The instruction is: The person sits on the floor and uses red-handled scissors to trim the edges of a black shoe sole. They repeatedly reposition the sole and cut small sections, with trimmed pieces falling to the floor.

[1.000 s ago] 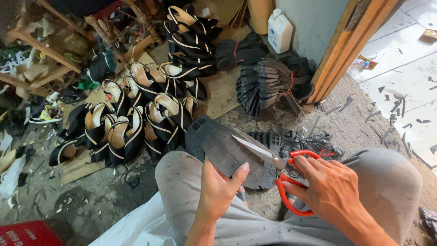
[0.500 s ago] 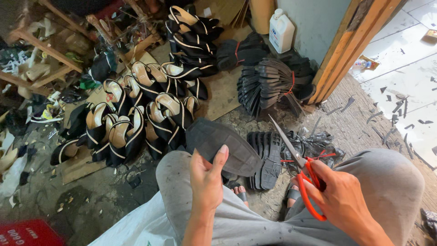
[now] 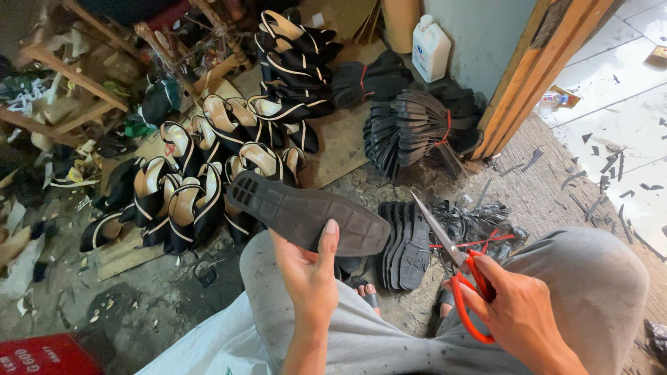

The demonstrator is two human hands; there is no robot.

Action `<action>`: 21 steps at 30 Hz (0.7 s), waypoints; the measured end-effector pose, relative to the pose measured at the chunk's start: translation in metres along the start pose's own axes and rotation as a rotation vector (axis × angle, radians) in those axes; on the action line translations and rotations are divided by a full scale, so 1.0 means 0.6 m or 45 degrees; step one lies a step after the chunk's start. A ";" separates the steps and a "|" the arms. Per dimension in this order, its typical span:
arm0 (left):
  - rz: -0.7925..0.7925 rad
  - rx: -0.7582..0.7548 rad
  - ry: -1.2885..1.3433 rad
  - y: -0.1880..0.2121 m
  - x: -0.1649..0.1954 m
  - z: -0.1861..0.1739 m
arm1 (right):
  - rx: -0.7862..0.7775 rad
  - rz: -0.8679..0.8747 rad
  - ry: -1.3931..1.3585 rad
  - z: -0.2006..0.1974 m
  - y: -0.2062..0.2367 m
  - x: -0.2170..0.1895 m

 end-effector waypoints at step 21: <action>-0.112 -0.121 -0.060 0.009 -0.014 0.009 | 0.171 -0.352 0.168 -0.041 -0.030 -0.078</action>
Point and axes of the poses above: each hand's wrist, its own y-axis away from the middle knuckle, its own z-axis out of the palm, x = y × z, the point moved 5 cm from there along -y, towards the middle knuckle, and after that the axes turned 12 degrees about -z, right-handed, at the moved point
